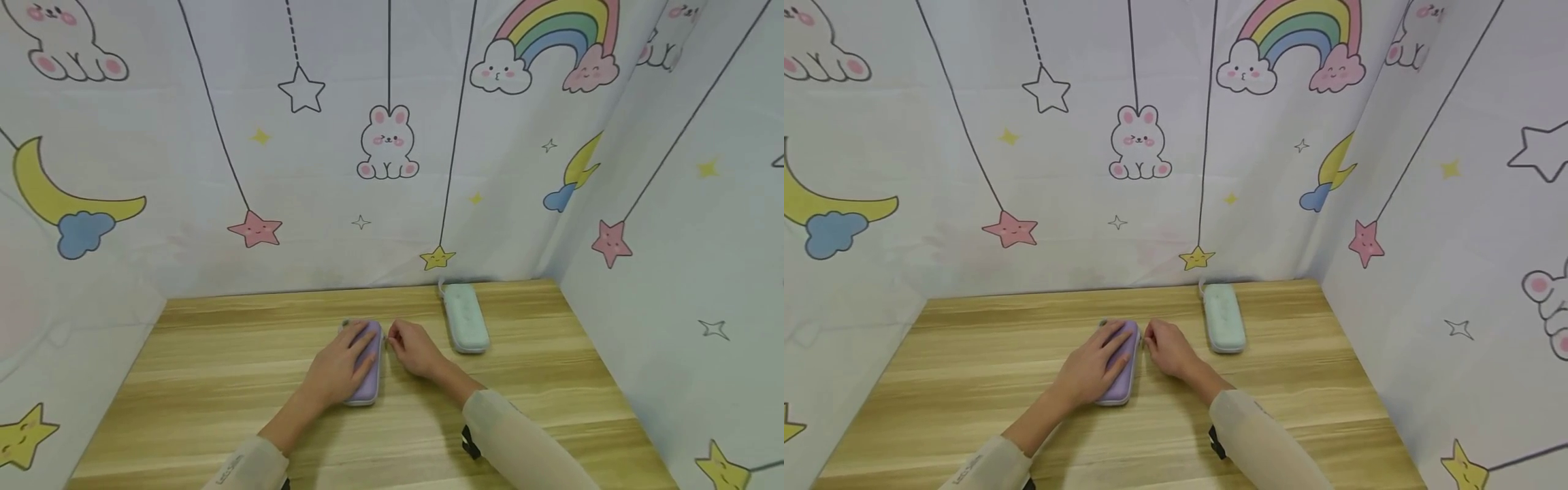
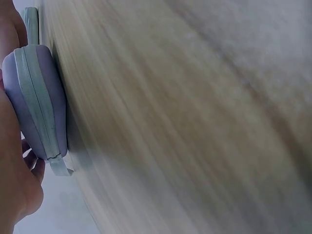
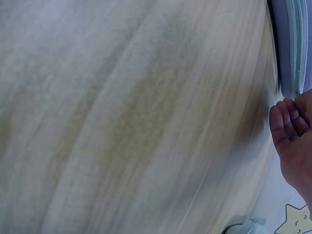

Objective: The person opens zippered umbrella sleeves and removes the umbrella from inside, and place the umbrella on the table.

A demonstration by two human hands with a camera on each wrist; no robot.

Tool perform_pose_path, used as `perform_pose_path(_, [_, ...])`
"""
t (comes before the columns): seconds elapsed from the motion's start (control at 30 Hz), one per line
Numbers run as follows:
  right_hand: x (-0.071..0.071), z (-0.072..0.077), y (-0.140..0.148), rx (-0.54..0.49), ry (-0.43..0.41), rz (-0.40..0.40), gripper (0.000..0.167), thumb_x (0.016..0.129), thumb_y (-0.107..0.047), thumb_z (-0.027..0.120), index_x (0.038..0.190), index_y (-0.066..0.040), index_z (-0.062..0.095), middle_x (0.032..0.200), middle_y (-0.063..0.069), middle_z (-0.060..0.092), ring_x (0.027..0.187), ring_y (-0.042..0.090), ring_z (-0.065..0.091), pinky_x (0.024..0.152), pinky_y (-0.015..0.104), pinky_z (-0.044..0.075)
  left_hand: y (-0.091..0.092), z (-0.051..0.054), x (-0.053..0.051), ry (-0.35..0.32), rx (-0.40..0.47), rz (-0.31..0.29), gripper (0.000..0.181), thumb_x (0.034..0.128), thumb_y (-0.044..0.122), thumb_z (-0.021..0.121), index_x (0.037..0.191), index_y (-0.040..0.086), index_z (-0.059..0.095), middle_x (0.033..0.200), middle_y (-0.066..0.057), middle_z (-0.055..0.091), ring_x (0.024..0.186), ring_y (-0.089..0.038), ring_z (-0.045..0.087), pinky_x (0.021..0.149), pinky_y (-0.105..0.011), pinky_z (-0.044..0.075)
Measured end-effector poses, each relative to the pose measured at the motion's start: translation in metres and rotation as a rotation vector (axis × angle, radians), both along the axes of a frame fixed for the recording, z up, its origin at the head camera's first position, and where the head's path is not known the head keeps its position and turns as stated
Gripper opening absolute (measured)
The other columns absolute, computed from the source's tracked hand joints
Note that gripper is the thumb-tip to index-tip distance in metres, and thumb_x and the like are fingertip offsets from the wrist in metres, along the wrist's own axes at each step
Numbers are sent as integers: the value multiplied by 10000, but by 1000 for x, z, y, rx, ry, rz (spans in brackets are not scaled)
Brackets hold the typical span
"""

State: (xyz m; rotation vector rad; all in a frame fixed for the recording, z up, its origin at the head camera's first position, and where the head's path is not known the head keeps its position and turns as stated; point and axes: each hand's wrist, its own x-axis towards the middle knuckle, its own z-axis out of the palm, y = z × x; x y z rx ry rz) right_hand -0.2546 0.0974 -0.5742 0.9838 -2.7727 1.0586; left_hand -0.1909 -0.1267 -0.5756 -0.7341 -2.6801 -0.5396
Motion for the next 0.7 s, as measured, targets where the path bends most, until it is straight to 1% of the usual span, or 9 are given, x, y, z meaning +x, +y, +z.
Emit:
perform_pose_path(0.27, [4,2,0,22,-15,6,71,1046,-59,638,1000,-7,655,870,-17,631,746,86,566,672,254,513,0,5,3,-48,5,12,522,1093,380,570,1534,101,579,1604,-153,483,1479,-333,459,1070,-534,519])
perform_pose_path(0.4, [4,1,-1,35,-2,0,39,1032,-48,650,993,-46,656,869,-27,630,753,81,569,681,252,513,0,5,3,-42,8,11,520,1092,375,573,1532,97,580,1597,-158,487,1474,-334,465,1067,-534,521])
perform_pose_path(0.5, [5,1,0,42,17,-2,58,1012,-35,671,984,-82,653,859,-38,629,754,75,578,684,250,519,0,4,2,-37,-1,15,521,1095,377,566,1537,101,576,1599,-153,485,1477,-330,463,1072,-525,519])
perform_pose_path(0.57, [6,1,0,37,27,-1,66,998,-33,682,976,-91,657,853,-41,632,756,71,583,687,248,523,1,3,2,-35,-5,16,519,1095,376,566,1537,104,576,1601,-149,484,1478,-327,462,1069,-521,522])
perform_pose_path(0.7, [7,2,0,25,22,0,66,988,-43,692,963,-98,668,835,-46,636,739,64,586,675,243,527,1,1,2,-27,-2,20,520,1089,373,577,1532,101,581,1601,-145,485,1480,-322,460,1066,-523,524])
